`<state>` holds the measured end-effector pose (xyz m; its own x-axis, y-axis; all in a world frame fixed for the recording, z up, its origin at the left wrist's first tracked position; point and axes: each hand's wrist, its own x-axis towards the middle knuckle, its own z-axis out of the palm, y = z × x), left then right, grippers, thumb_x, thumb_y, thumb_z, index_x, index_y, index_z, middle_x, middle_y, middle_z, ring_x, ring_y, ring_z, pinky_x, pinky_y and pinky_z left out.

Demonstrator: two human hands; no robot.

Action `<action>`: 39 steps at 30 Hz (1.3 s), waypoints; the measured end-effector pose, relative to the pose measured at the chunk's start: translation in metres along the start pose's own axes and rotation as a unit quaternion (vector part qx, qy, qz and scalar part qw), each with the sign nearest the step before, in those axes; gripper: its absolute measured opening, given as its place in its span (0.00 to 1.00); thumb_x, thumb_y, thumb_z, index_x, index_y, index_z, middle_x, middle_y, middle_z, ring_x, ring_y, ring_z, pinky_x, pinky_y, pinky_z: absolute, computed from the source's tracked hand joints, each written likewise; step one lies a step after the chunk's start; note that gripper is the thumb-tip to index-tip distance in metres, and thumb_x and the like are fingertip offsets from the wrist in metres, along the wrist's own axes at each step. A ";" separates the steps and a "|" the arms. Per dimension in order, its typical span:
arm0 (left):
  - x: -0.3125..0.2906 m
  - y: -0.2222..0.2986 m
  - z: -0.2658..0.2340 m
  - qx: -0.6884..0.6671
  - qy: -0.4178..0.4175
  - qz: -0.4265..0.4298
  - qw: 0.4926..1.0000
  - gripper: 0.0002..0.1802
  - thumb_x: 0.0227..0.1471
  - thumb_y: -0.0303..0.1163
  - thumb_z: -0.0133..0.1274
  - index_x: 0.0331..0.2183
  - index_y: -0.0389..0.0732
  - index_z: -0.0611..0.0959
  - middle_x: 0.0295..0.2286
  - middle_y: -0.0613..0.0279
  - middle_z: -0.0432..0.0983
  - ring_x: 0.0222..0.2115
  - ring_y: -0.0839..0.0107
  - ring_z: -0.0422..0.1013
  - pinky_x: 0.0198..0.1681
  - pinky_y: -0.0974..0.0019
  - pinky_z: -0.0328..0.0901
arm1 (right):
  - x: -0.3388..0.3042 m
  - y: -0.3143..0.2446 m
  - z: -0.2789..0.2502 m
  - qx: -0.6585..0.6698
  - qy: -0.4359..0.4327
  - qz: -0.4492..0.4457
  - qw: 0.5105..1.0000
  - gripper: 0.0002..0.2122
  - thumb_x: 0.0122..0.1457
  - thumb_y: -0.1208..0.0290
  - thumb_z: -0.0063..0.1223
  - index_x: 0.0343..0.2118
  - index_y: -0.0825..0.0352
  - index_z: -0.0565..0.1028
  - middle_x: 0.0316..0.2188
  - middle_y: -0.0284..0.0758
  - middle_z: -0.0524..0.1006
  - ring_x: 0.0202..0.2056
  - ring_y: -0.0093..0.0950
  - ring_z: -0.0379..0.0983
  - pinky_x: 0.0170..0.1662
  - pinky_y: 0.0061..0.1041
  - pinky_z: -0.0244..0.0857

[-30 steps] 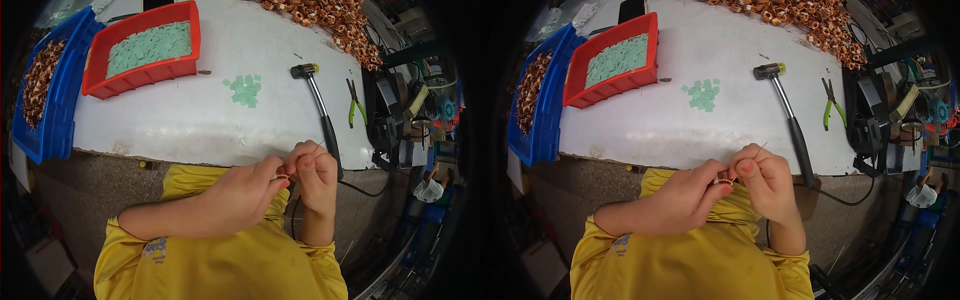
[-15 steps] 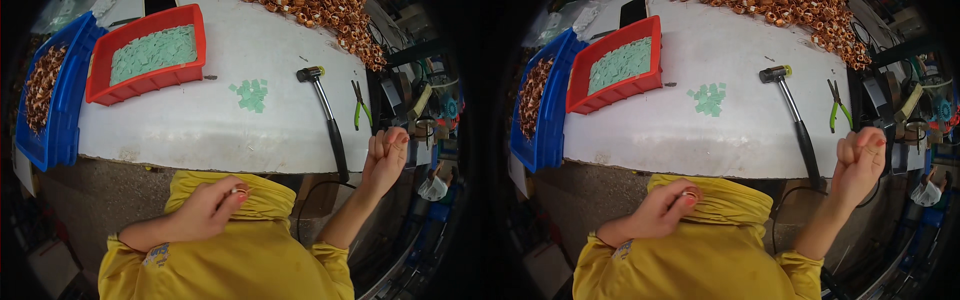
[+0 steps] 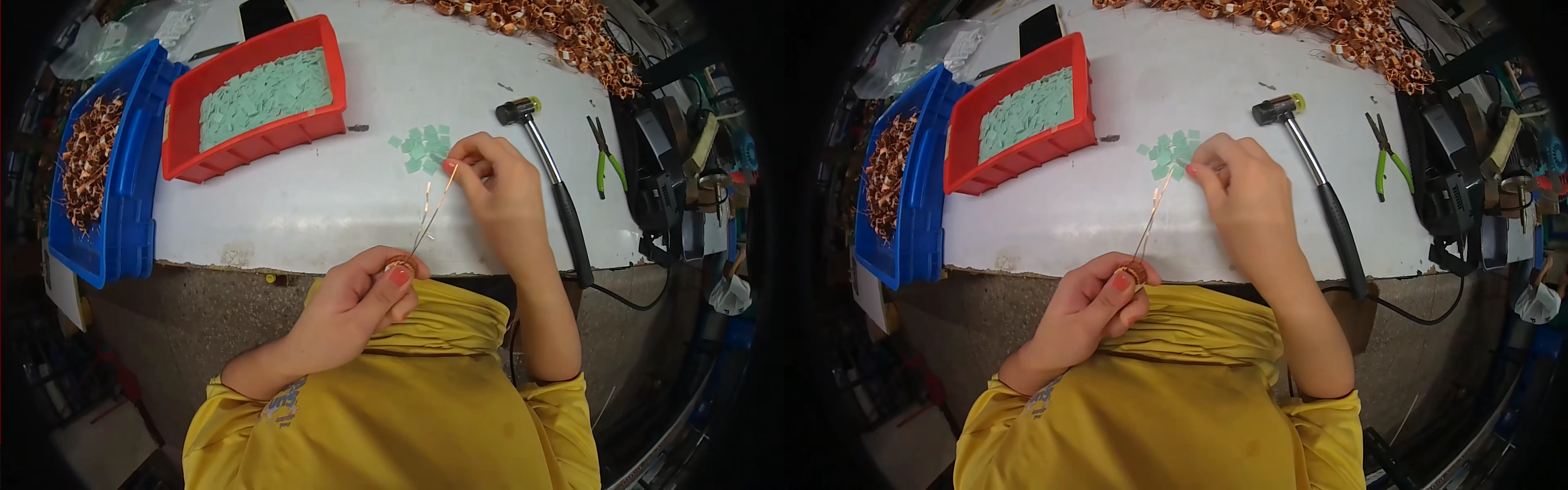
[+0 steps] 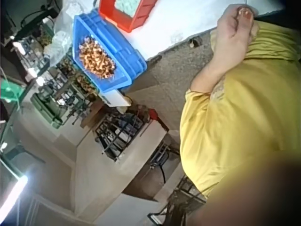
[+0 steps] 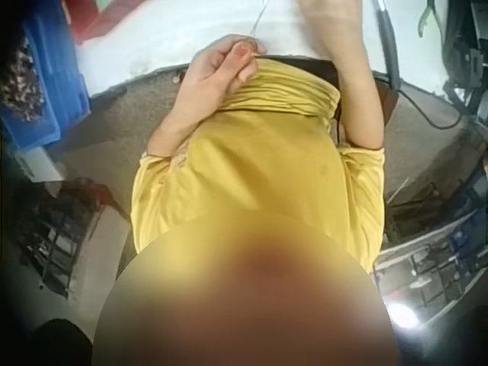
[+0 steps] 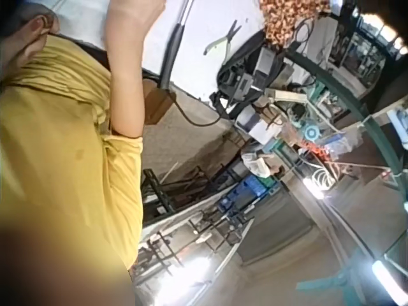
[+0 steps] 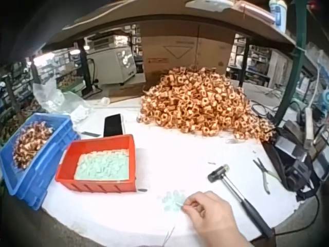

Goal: Winding copper wire around a central core and tapping it into place using a small mallet.

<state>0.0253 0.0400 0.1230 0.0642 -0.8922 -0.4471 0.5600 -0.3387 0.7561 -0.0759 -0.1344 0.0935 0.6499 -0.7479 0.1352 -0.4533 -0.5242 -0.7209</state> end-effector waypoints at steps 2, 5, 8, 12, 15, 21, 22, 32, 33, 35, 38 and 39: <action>0.001 0.001 -0.001 -0.055 -0.029 -0.049 0.997 0.10 0.59 0.27 0.36 0.41 0.35 0.69 0.22 0.67 0.65 0.20 0.82 0.52 0.23 0.81 0.50 | -0.001 0.004 -0.004 0.036 0.004 -0.009 0.999 0.06 0.48 0.80 0.54 0.31 0.69 0.73 0.24 0.32 0.70 0.20 0.18 0.62 0.24 0.16 0.58; 0.002 -0.003 0.004 -0.076 -0.033 -0.021 0.996 0.10 0.59 0.26 0.36 0.42 0.35 0.69 0.23 0.66 0.65 0.20 0.82 0.52 0.23 0.81 0.51 | -0.002 0.010 -0.009 0.025 0.036 -0.032 0.999 0.05 0.50 0.80 0.52 0.32 0.69 0.74 0.25 0.32 0.73 0.18 0.17 0.62 0.23 0.13 0.58; 0.002 -0.008 0.005 -0.102 -0.028 0.011 0.994 0.10 0.59 0.25 0.36 0.42 0.35 0.69 0.24 0.66 0.66 0.21 0.81 0.53 0.23 0.81 0.51 | -0.014 -0.003 -0.025 0.170 0.057 0.098 0.979 0.04 0.53 0.80 0.49 0.32 0.69 0.74 0.25 0.31 0.71 0.18 0.17 0.62 0.22 0.11 0.55; 0.005 -0.013 0.003 -0.092 -0.063 0.018 0.994 0.15 0.58 0.24 0.36 0.48 0.34 0.66 0.23 0.66 0.64 0.19 0.82 0.51 0.21 0.82 0.49 | -0.048 -0.015 -0.042 0.136 0.044 0.064 0.988 0.06 0.55 0.81 0.47 0.34 0.71 0.74 0.25 0.31 0.70 0.19 0.17 0.62 0.22 0.10 0.55; 0.006 -0.015 0.005 -0.067 -0.053 0.012 0.996 0.15 0.58 0.23 0.36 0.48 0.35 0.67 0.23 0.66 0.64 0.19 0.82 0.51 0.21 0.82 0.49 | -0.077 -0.024 -0.042 0.105 0.032 0.062 0.992 0.08 0.54 0.82 0.46 0.37 0.72 0.74 0.27 0.33 0.70 0.19 0.17 0.62 0.22 0.09 0.54; 0.009 -0.021 0.007 -0.004 -0.057 0.003 0.998 0.16 0.57 0.21 0.36 0.47 0.36 0.67 0.23 0.67 0.65 0.19 0.81 0.53 0.22 0.82 0.50 | -0.102 -0.027 -0.031 0.104 0.033 -0.042 0.993 0.07 0.52 0.85 0.45 0.34 0.71 0.72 0.27 0.38 0.71 0.20 0.22 0.63 0.25 0.14 0.58; 0.009 -0.023 0.007 0.008 -0.059 0.002 0.998 0.16 0.57 0.21 0.36 0.47 0.36 0.67 0.23 0.67 0.65 0.20 0.81 0.54 0.23 0.82 0.51 | -0.104 -0.025 -0.029 0.093 0.023 -0.096 0.991 0.07 0.51 0.85 0.46 0.33 0.71 0.72 0.27 0.39 0.71 0.21 0.23 0.63 0.26 0.15 0.59; 0.007 -0.023 0.007 0.127 -0.064 0.049 0.989 0.14 0.56 0.22 0.39 0.45 0.34 0.69 0.24 0.65 0.69 0.22 0.78 0.60 0.25 0.78 0.58 | -0.108 -0.027 -0.020 0.043 0.045 -0.162 0.985 0.12 0.37 0.90 0.53 0.28 0.70 0.76 0.28 0.38 0.74 0.25 0.26 0.66 0.27 0.18 0.62; 0.007 -0.024 0.006 0.125 -0.062 0.049 0.989 0.14 0.56 0.22 0.39 0.45 0.34 0.69 0.24 0.65 0.69 0.22 0.78 0.60 0.25 0.78 0.58 | -0.108 -0.028 -0.019 0.044 0.042 -0.162 0.985 0.12 0.37 0.90 0.53 0.28 0.70 0.76 0.28 0.38 0.74 0.25 0.26 0.66 0.27 0.18 0.62; 0.007 -0.026 0.007 0.139 -0.057 0.062 0.987 0.14 0.56 0.22 0.39 0.45 0.34 0.69 0.24 0.64 0.69 0.22 0.78 0.61 0.26 0.78 0.58 | -0.109 -0.030 -0.017 0.021 0.052 -0.169 0.984 0.12 0.37 0.90 0.52 0.27 0.69 0.75 0.26 0.37 0.74 0.24 0.26 0.65 0.28 0.20 0.60; 0.007 -0.029 0.007 0.152 -0.054 0.074 0.984 0.14 0.55 0.23 0.40 0.44 0.33 0.69 0.24 0.64 0.70 0.22 0.77 0.61 0.26 0.77 0.59 | -0.111 -0.033 -0.015 -0.003 0.061 -0.175 0.983 0.12 0.37 0.90 0.51 0.27 0.69 0.74 0.24 0.37 0.73 0.23 0.26 0.64 0.30 0.22 0.58; 0.007 -0.030 0.007 0.155 -0.053 0.078 0.983 0.13 0.55 0.23 0.40 0.44 0.33 0.69 0.24 0.64 0.70 0.21 0.77 0.61 0.26 0.77 0.59 | -0.111 -0.033 -0.016 -0.012 0.057 -0.174 0.983 0.12 0.36 0.90 0.51 0.26 0.69 0.74 0.23 0.36 0.73 0.23 0.26 0.63 0.30 0.22 0.58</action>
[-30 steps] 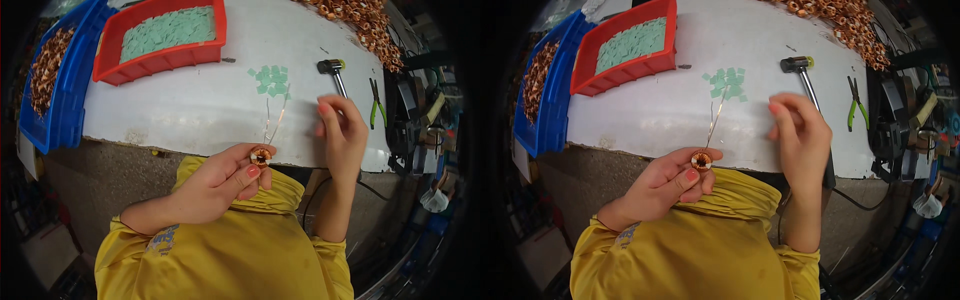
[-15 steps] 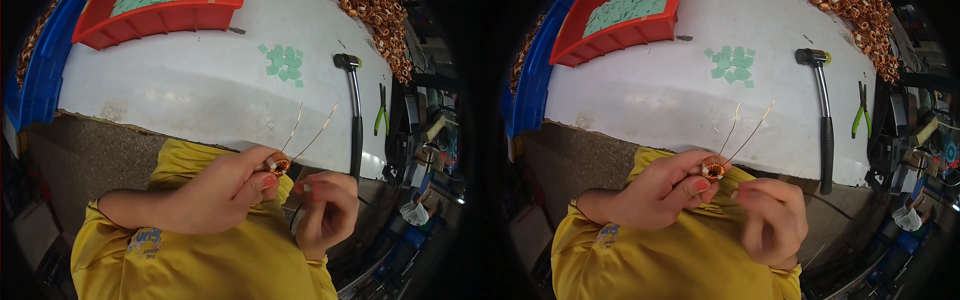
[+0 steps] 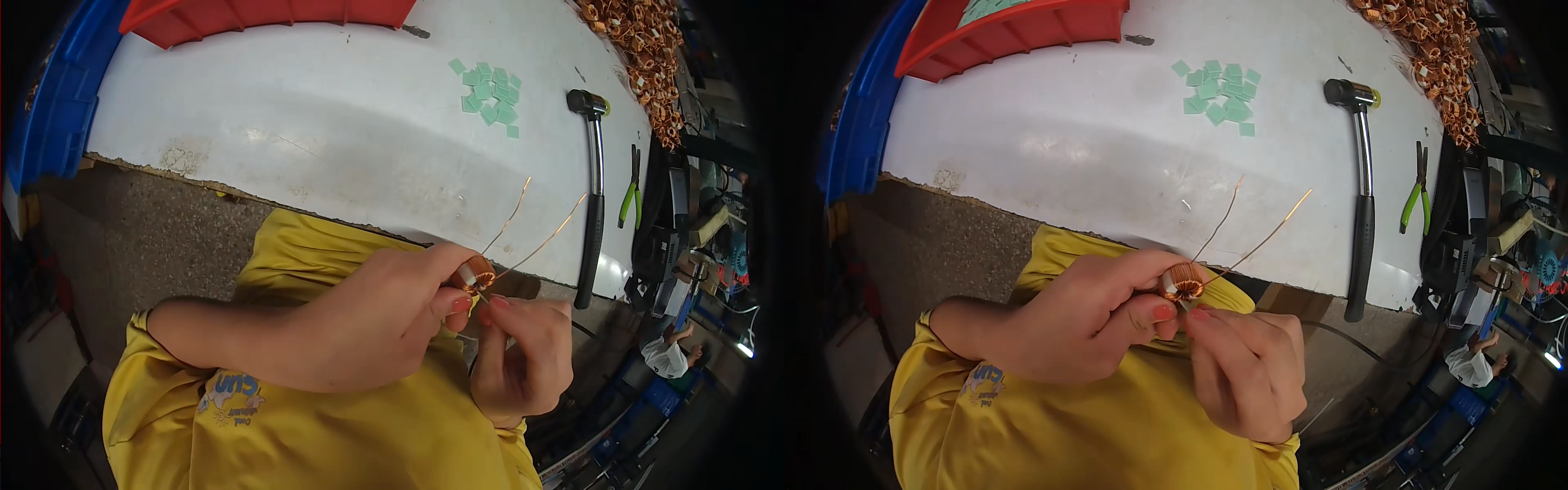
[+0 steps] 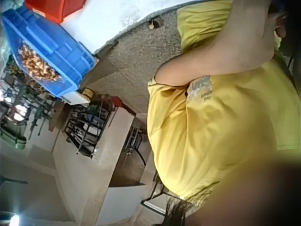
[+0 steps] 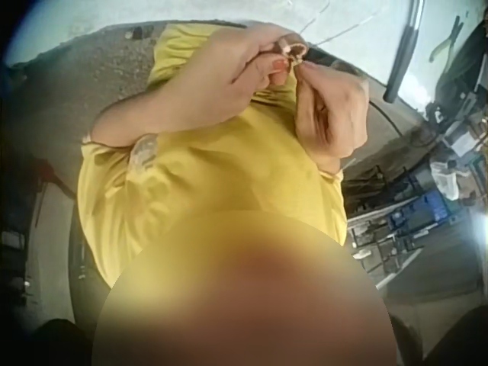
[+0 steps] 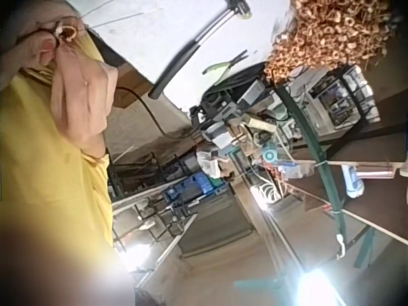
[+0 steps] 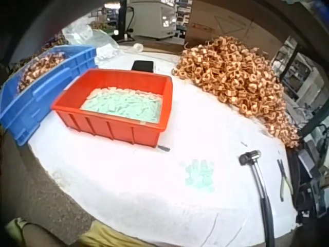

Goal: Winding copper wire around a central core and tapping it into place using a small mallet.

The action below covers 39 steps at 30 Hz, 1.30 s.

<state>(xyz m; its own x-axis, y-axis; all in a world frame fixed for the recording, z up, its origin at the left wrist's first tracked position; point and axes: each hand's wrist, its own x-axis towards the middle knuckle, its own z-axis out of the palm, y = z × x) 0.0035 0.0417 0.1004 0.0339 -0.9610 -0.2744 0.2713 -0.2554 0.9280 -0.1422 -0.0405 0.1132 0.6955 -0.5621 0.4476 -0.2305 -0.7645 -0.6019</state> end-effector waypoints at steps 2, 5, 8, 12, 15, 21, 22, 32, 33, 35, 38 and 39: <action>0.000 -0.001 0.000 0.006 0.004 0.007 1.000 0.13 0.55 0.22 0.40 0.44 0.33 0.69 0.23 0.64 0.70 0.21 0.76 0.62 0.26 0.77 0.59 | 0.000 -0.001 -0.001 -0.016 -0.010 0.000 1.000 0.12 0.36 0.90 0.51 0.26 0.69 0.74 0.23 0.36 0.74 0.23 0.25 0.63 0.30 0.21 0.58; 0.000 -0.002 0.000 0.011 0.007 0.015 1.000 0.13 0.54 0.22 0.40 0.43 0.33 0.69 0.23 0.64 0.70 0.21 0.76 0.62 0.26 0.76 0.59 | 0.002 -0.003 -0.001 -0.028 -0.013 -0.002 1.000 0.12 0.35 0.90 0.51 0.26 0.69 0.75 0.22 0.35 0.74 0.22 0.25 0.63 0.29 0.21 0.57; -0.001 -0.002 0.000 0.018 0.009 0.027 0.999 0.13 0.53 0.21 0.40 0.43 0.33 0.69 0.22 0.64 0.70 0.20 0.76 0.62 0.25 0.76 0.60 | 0.002 -0.005 0.000 -0.042 -0.004 -0.008 0.999 0.13 0.36 0.90 0.51 0.26 0.69 0.75 0.22 0.34 0.74 0.22 0.24 0.62 0.28 0.20 0.57; 0.000 -0.003 0.000 0.015 0.013 0.027 0.999 0.13 0.52 0.21 0.40 0.42 0.33 0.70 0.22 0.63 0.71 0.20 0.75 0.62 0.25 0.75 0.60 | 0.003 -0.005 0.001 -0.057 -0.023 -0.017 0.998 0.13 0.36 0.91 0.52 0.27 0.69 0.75 0.22 0.34 0.74 0.21 0.23 0.61 0.28 0.19 0.56; 0.000 -0.004 0.000 0.008 0.019 0.027 0.999 0.13 0.52 0.20 0.40 0.42 0.33 0.70 0.22 0.63 0.71 0.20 0.74 0.62 0.25 0.75 0.60 | 0.004 -0.004 0.002 -0.066 -0.027 -0.026 0.997 0.13 0.36 0.91 0.52 0.27 0.69 0.76 0.22 0.34 0.74 0.21 0.23 0.60 0.28 0.19 0.55; 0.002 -0.007 0.002 -0.008 0.031 0.026 0.999 0.13 0.50 0.19 0.40 0.40 0.34 0.70 0.21 0.62 0.71 0.19 0.73 0.63 0.24 0.74 0.60 | 0.004 -0.004 0.006 -0.091 -0.019 -0.046 0.995 0.13 0.37 0.91 0.52 0.28 0.69 0.76 0.22 0.33 0.73 0.20 0.22 0.59 0.27 0.18 0.55; 0.002 -0.007 0.002 -0.007 0.033 0.026 0.999 0.13 0.49 0.18 0.40 0.40 0.34 0.71 0.21 0.62 0.71 0.19 0.73 0.63 0.24 0.73 0.60 | 0.005 -0.004 0.006 -0.096 -0.020 -0.046 0.994 0.13 0.37 0.91 0.52 0.28 0.69 0.75 0.22 0.33 0.73 0.20 0.22 0.59 0.27 0.18 0.55; -0.001 -0.010 0.004 0.007 0.026 0.020 0.999 0.13 0.48 0.17 0.40 0.38 0.34 0.72 0.21 0.62 0.71 0.19 0.72 0.63 0.23 0.72 0.59 | -0.003 -0.001 0.011 -0.088 -0.003 -0.044 0.995 0.12 0.39 0.91 0.52 0.28 0.70 0.75 0.21 0.34 0.72 0.19 0.22 0.59 0.24 0.19 0.54; -0.001 -0.011 0.004 0.009 0.028 0.021 0.999 0.13 0.47 0.17 0.41 0.38 0.34 0.72 0.21 0.62 0.71 0.19 0.71 0.63 0.23 0.72 0.59 | -0.003 0.000 0.011 -0.082 -0.002 -0.042 0.996 0.12 0.39 0.91 0.52 0.28 0.70 0.75 0.21 0.34 0.71 0.19 0.22 0.59 0.24 0.19 0.55; -0.002 -0.012 0.006 0.005 0.027 0.016 1.000 0.13 0.47 0.17 0.41 0.38 0.34 0.72 0.21 0.62 0.70 0.19 0.71 0.63 0.23 0.72 0.59 | -0.004 0.001 0.011 -0.075 -0.008 -0.041 0.996 0.12 0.39 0.91 0.51 0.28 0.70 0.75 0.21 0.35 0.71 0.19 0.22 0.59 0.24 0.19 0.55; -0.004 -0.014 0.008 -0.002 0.024 0.000 1.000 0.13 0.47 0.17 0.42 0.38 0.34 0.71 0.20 0.62 0.70 0.19 0.71 0.63 0.23 0.71 0.59 | -0.004 0.004 0.011 -0.053 -0.022 -0.037 0.998 0.12 0.39 0.92 0.51 0.29 0.70 0.75 0.21 0.35 0.71 0.19 0.23 0.60 0.23 0.18 0.55; -0.004 -0.015 0.008 -0.003 0.026 -0.001 1.000 0.13 0.47 0.17 0.42 0.38 0.34 0.71 0.20 0.62 0.70 0.19 0.71 0.63 0.23 0.71 0.59 | -0.004 0.004 0.012 -0.051 -0.024 -0.037 0.998 0.12 0.39 0.92 0.51 0.29 0.70 0.75 0.21 0.35 0.71 0.19 0.23 0.60 0.23 0.18 0.55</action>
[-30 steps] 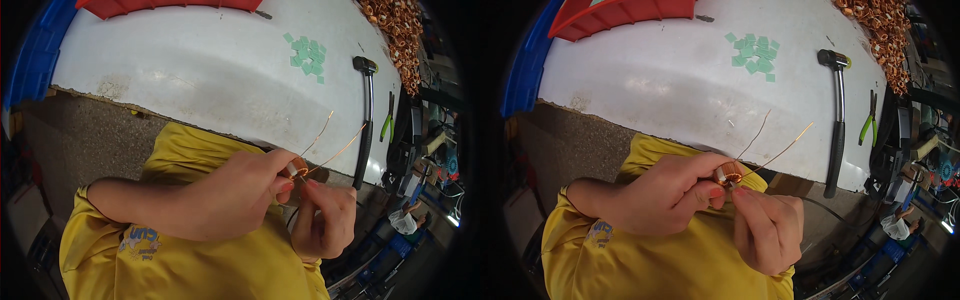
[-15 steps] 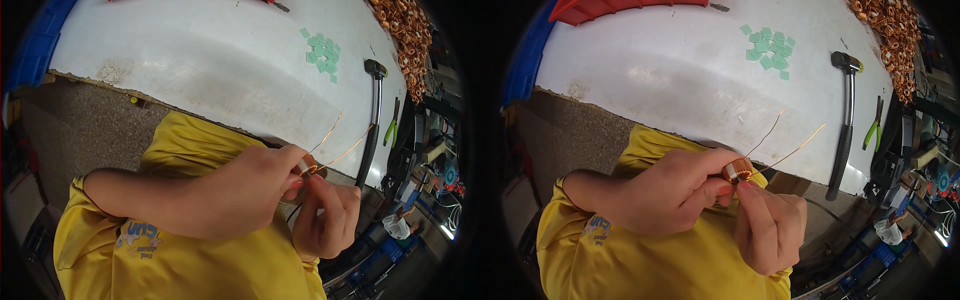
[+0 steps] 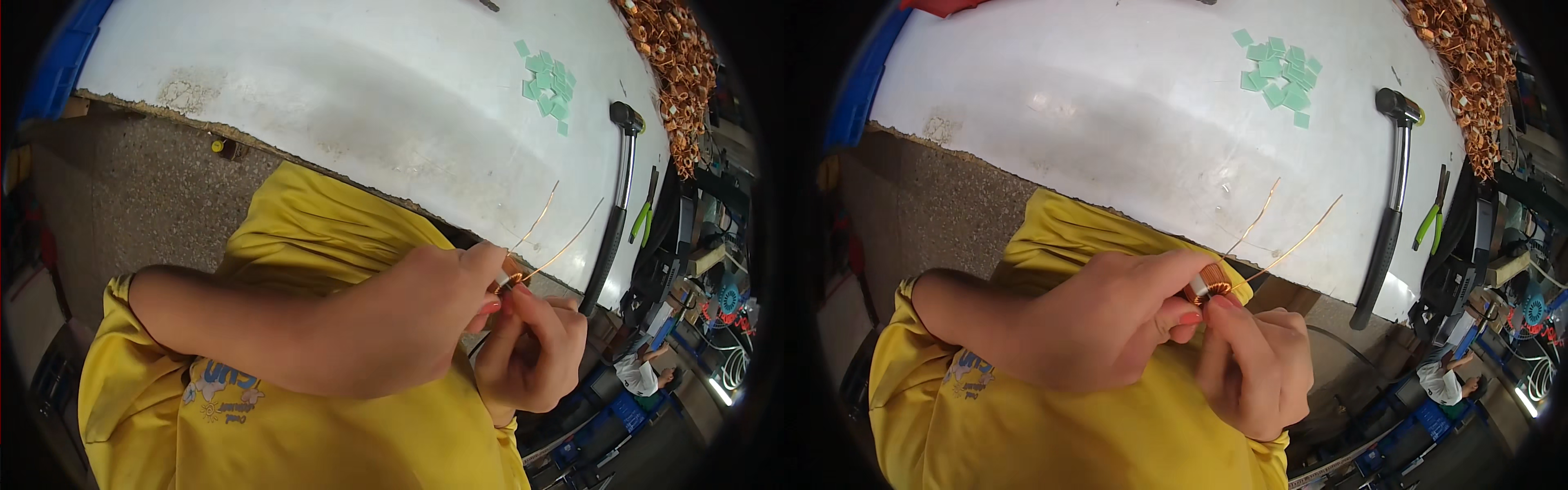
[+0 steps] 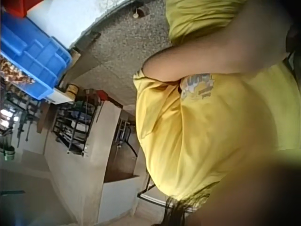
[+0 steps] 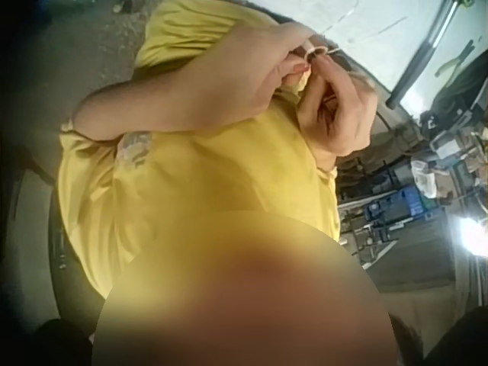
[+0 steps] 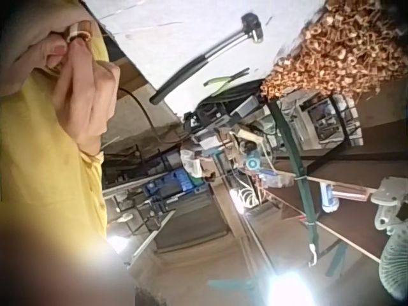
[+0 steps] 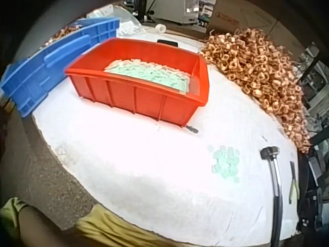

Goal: Winding copper wire around a central core and tapping it into place using a small mallet.

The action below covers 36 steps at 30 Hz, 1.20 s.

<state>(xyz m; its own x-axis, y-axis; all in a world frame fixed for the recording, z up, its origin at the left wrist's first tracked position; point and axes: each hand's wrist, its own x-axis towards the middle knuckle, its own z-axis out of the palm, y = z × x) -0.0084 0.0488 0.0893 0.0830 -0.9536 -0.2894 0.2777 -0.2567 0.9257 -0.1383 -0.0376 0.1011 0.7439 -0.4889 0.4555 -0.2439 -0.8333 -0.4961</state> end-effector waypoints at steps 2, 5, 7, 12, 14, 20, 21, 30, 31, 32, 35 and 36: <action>0.000 -0.003 0.000 0.033 0.006 0.013 0.999 0.13 0.47 0.17 0.43 0.39 0.34 0.70 0.21 0.61 0.70 0.19 0.71 0.63 0.23 0.71 0.59 | -0.001 -0.001 0.002 0.002 -0.010 0.021 1.000 0.12 0.39 0.91 0.51 0.28 0.70 0.75 0.20 0.35 0.71 0.19 0.23 0.60 0.23 0.17 0.55; 0.001 -0.003 0.001 0.066 0.011 0.032 0.997 0.14 0.47 0.18 0.44 0.39 0.34 0.70 0.21 0.61 0.70 0.19 0.71 0.62 0.23 0.71 0.59 | -0.001 -0.001 0.002 0.000 -0.017 0.038 0.999 0.11 0.40 0.91 0.51 0.27 0.70 0.75 0.20 0.35 0.71 0.19 0.23 0.60 0.24 0.17 0.55; 0.003 0.000 0.004 0.074 0.008 0.072 0.995 0.14 0.48 0.18 0.44 0.40 0.34 0.69 0.22 0.60 0.70 0.19 0.71 0.62 0.22 0.71 0.58 | -0.002 0.001 -0.007 -0.024 -0.012 0.019 0.999 0.11 0.43 0.89 0.50 0.31 0.70 0.75 0.22 0.36 0.72 0.20 0.23 0.62 0.24 0.16 0.56; 0.007 0.006 0.001 0.014 0.015 0.085 0.996 0.14 0.50 0.21 0.45 0.41 0.33 0.69 0.23 0.60 0.70 0.19 0.73 0.62 0.22 0.73 0.57 | 0.001 0.006 -0.002 0.048 0.092 0.079 0.991 0.12 0.49 0.84 0.48 0.39 0.70 0.73 0.26 0.39 0.75 0.21 0.24 0.64 0.26 0.16 0.58; 0.010 0.012 -0.001 -0.067 -0.004 0.056 0.996 0.13 0.51 0.22 0.45 0.41 0.33 0.69 0.23 0.61 0.70 0.19 0.74 0.61 0.21 0.74 0.56 | 0.005 0.004 -0.004 0.124 0.188 0.170 0.959 0.13 0.53 0.81 0.47 0.43 0.69 0.72 0.28 0.41 0.76 0.22 0.24 0.66 0.27 0.16 0.60; 0.007 0.017 -0.001 -0.083 -0.001 0.000 0.997 0.12 0.53 0.24 0.45 0.41 0.33 0.70 0.21 0.64 0.68 0.18 0.78 0.59 0.20 0.75 0.53 | 0.016 0.072 -0.035 -0.269 0.055 0.140 0.951 0.17 0.58 0.73 0.45 0.51 0.70 0.65 0.35 0.40 0.75 0.31 0.28 0.69 0.37 0.23 0.63; 0.008 0.015 -0.001 -0.071 0.002 0.013 0.997 0.11 0.53 0.24 0.45 0.40 0.33 0.70 0.20 0.65 0.67 0.17 0.78 0.58 0.20 0.76 0.53 | 0.018 0.082 -0.036 -0.293 0.017 0.137 0.946 0.18 0.58 0.74 0.45 0.51 0.71 0.65 0.35 0.40 0.74 0.32 0.29 0.68 0.37 0.23 0.62; 0.009 0.011 -0.005 -0.026 0.036 0.059 0.997 0.07 0.53 0.28 0.46 0.31 0.32 0.72 0.15 0.61 0.68 0.13 0.72 0.58 0.17 0.70 0.54 | 0.032 0.114 -0.053 -0.319 -0.094 0.161 0.929 0.16 0.58 0.73 0.46 0.49 0.71 0.64 0.35 0.39 0.67 0.36 0.30 0.66 0.38 0.21 0.61; 0.009 0.011 -0.005 -0.029 0.040 0.055 0.997 0.07 0.53 0.28 0.46 0.31 0.32 0.72 0.15 0.62 0.68 0.13 0.73 0.58 0.17 0.70 0.54 | 0.033 0.110 -0.059 -0.209 -0.058 0.232 0.948 0.15 0.58 0.73 0.46 0.47 0.71 0.65 0.34 0.39 0.67 0.34 0.29 0.65 0.36 0.20 0.61; 0.009 0.011 -0.005 -0.031 0.044 0.050 0.997 0.07 0.53 0.28 0.46 0.31 0.32 0.72 0.16 0.62 0.68 0.13 0.73 0.58 0.17 0.70 0.53 | 0.034 0.105 -0.065 -0.095 -0.022 0.299 0.949 0.14 0.58 0.72 0.46 0.46 0.71 0.65 0.34 0.38 0.66 0.33 0.27 0.65 0.34 0.20 0.60; 0.007 0.008 -0.005 -0.036 0.052 0.036 0.997 0.07 0.53 0.28 0.47 0.31 0.32 0.72 0.16 0.62 0.68 0.14 0.74 0.57 0.17 0.71 0.53 | 0.037 0.090 -0.075 0.138 0.050 0.420 0.895 0.12 0.59 0.72 0.46 0.44 0.71 0.65 0.33 0.38 0.65 0.30 0.25 0.64 0.31 0.18 0.59; 0.007 0.006 -0.004 -0.048 0.047 0.033 0.997 0.07 0.53 0.27 0.46 0.32 0.33 0.72 0.17 0.64 0.68 0.14 0.76 0.56 0.18 0.73 0.52 | 0.037 0.083 -0.075 0.155 0.044 0.372 0.914 0.11 0.59 0.71 0.45 0.41 0.70 0.65 0.31 0.36 0.65 0.26 0.22 0.61 0.27 0.16 0.55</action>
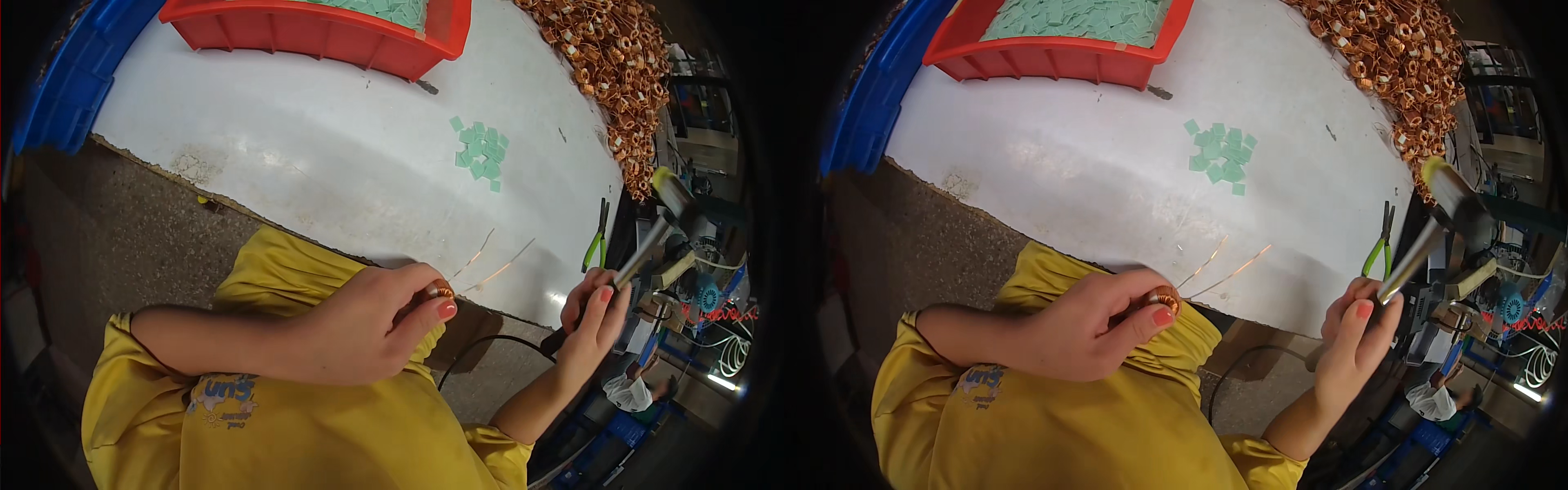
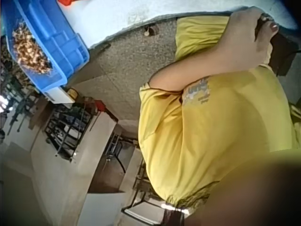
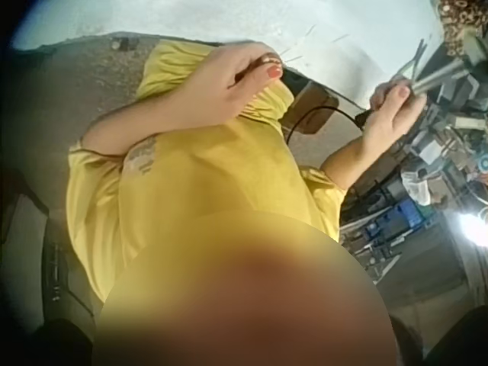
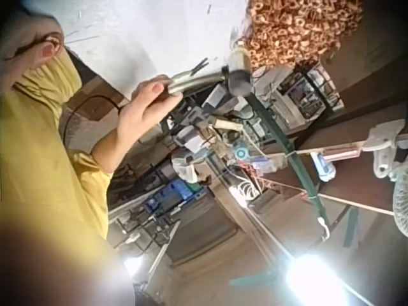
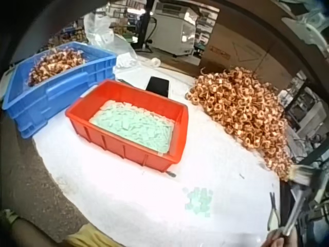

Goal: Winding copper wire around a central core and tapping it into place using a small mallet.

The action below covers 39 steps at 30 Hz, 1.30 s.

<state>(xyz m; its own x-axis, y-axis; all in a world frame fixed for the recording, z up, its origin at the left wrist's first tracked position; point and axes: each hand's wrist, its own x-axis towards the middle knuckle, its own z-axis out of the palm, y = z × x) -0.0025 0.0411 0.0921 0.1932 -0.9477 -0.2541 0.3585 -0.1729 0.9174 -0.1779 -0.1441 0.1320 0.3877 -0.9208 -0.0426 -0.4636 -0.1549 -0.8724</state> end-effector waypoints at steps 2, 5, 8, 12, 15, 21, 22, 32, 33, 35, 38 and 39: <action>0.002 -0.004 -0.001 -0.022 -0.009 -0.005 1.000 0.07 0.55 0.26 0.43 0.36 0.33 0.72 0.20 0.66 0.67 0.16 0.79 0.54 0.19 0.76 0.51 | -0.007 -0.009 0.007 0.027 -0.038 -0.102 0.994 0.09 0.60 0.68 0.43 0.37 0.68 0.65 0.25 0.32 0.64 0.20 0.16 0.55 0.19 0.12 0.46; 0.000 -0.007 -0.002 -0.075 -0.024 -0.014 0.997 0.08 0.56 0.25 0.42 0.38 0.33 0.71 0.22 0.67 0.66 0.17 0.81 0.53 0.20 0.78 0.51 | -0.017 -0.016 0.008 0.046 -0.087 -0.134 0.986 0.09 0.60 0.65 0.43 0.34 0.67 0.64 0.20 0.29 0.63 0.16 0.13 0.52 0.16 0.10 0.42; -0.008 -0.013 -0.002 -0.201 -0.062 -0.032 0.977 0.08 0.57 0.25 0.42 0.39 0.33 0.71 0.24 0.66 0.67 0.18 0.81 0.53 0.21 0.79 0.51 | -0.034 -0.018 -0.002 0.063 -0.171 -0.079 0.980 0.12 0.59 0.62 0.45 0.34 0.68 0.64 0.16 0.26 0.61 0.15 0.14 0.50 0.16 0.11 0.43; -0.009 -0.022 -0.009 -0.365 -0.102 -0.140 0.915 0.07 0.58 0.26 0.42 0.37 0.33 0.71 0.28 0.62 0.70 0.20 0.80 0.57 0.22 0.79 0.53 | -0.059 -0.019 -0.019 0.015 -0.223 0.006 0.975 0.13 0.59 0.60 0.44 0.33 0.68 0.64 0.14 0.26 0.60 0.14 0.15 0.50 0.16 0.12 0.45; -0.008 -0.031 -0.009 -0.445 -0.098 -0.178 0.872 0.06 0.58 0.26 0.42 0.36 0.34 0.71 0.29 0.61 0.71 0.20 0.80 0.58 0.23 0.79 0.53 | -0.063 -0.016 -0.020 -0.035 -0.272 0.020 0.961 0.13 0.59 0.60 0.43 0.31 0.68 0.64 0.13 0.26 0.60 0.14 0.15 0.51 0.16 0.12 0.45; 0.001 -0.044 0.000 -0.500 -0.057 -0.179 0.845 0.03 0.57 0.24 0.43 0.33 0.34 0.70 0.28 0.60 0.71 0.18 0.80 0.56 0.22 0.80 0.53 | -0.066 -0.014 -0.021 -0.187 -0.340 -0.039 0.921 0.13 0.61 0.61 0.38 0.27 0.68 0.64 0.12 0.27 0.62 0.13 0.17 0.52 0.17 0.15 0.47; 0.003 -0.045 0.002 -0.489 -0.050 -0.172 0.854 0.03 0.57 0.24 0.43 0.32 0.34 0.70 0.28 0.59 0.71 0.18 0.80 0.56 0.22 0.80 0.53 | -0.066 -0.014 -0.021 -0.209 -0.336 -0.049 0.917 0.13 0.61 0.62 0.38 0.26 0.67 0.64 0.12 0.28 0.62 0.13 0.17 0.53 0.17 0.15 0.47; 0.011 -0.041 0.010 -0.466 0.004 -0.165 0.869 0.06 0.56 0.24 0.45 0.28 0.31 0.72 0.24 0.60 0.71 0.17 0.79 0.57 0.20 0.79 0.53 | -0.054 0.006 -0.024 -0.257 -0.322 -0.222 0.884 0.16 0.62 0.60 0.33 0.24 0.67 0.64 0.12 0.29 0.63 0.13 0.21 0.53 0.18 0.18 0.49; 0.012 -0.042 0.010 -0.465 0.002 -0.165 0.870 0.07 0.56 0.24 0.45 0.28 0.30 0.73 0.24 0.60 0.70 0.17 0.79 0.57 0.20 0.78 0.53 | -0.055 0.008 -0.025 -0.245 -0.311 -0.250 0.884 0.16 0.62 0.60 0.32 0.23 0.67 0.64 0.12 0.29 0.63 0.12 0.22 0.53 0.18 0.18 0.49; 0.011 -0.043 0.013 -0.473 0.008 -0.161 0.866 0.07 0.56 0.24 0.45 0.27 0.30 0.73 0.23 0.60 0.70 0.17 0.79 0.56 0.20 0.78 0.53 | -0.054 0.011 -0.030 -0.265 -0.316 -0.255 0.875 0.17 0.62 0.59 0.32 0.23 0.66 0.64 0.12 0.29 0.63 0.12 0.22 0.52 0.18 0.18 0.48; 0.009 -0.046 0.015 -0.484 0.003 -0.149 0.862 0.09 0.56 0.24 0.45 0.26 0.30 0.75 0.21 0.61 0.69 0.17 0.79 0.56 0.20 0.78 0.52 | -0.053 0.014 -0.037 -0.329 -0.303 -0.269 0.853 0.19 0.62 0.56 0.30 0.22 0.65 0.63 0.11 0.29 0.62 0.12 0.22 0.51 0.18 0.19 0.47; 0.009 -0.048 0.016 -0.485 0.004 -0.151 0.861 0.09 0.56 0.24 0.45 0.26 0.30 0.75 0.21 0.61 0.69 0.17 0.79 0.56 0.20 0.78 0.52 | -0.054 0.013 -0.036 -0.329 -0.305 -0.267 0.853 0.19 0.62 0.56 0.30 0.22 0.65 0.63 0.11 0.29 0.62 0.12 0.22 0.51 0.18 0.19 0.47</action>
<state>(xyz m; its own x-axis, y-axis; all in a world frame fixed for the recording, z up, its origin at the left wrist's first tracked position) -0.0322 0.0367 0.0508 -0.0388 -0.8964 -0.4415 0.9873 -0.1026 0.1215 -0.2335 -0.1093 0.1406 0.9327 -0.3300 -0.1458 -0.3607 -0.8460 -0.3925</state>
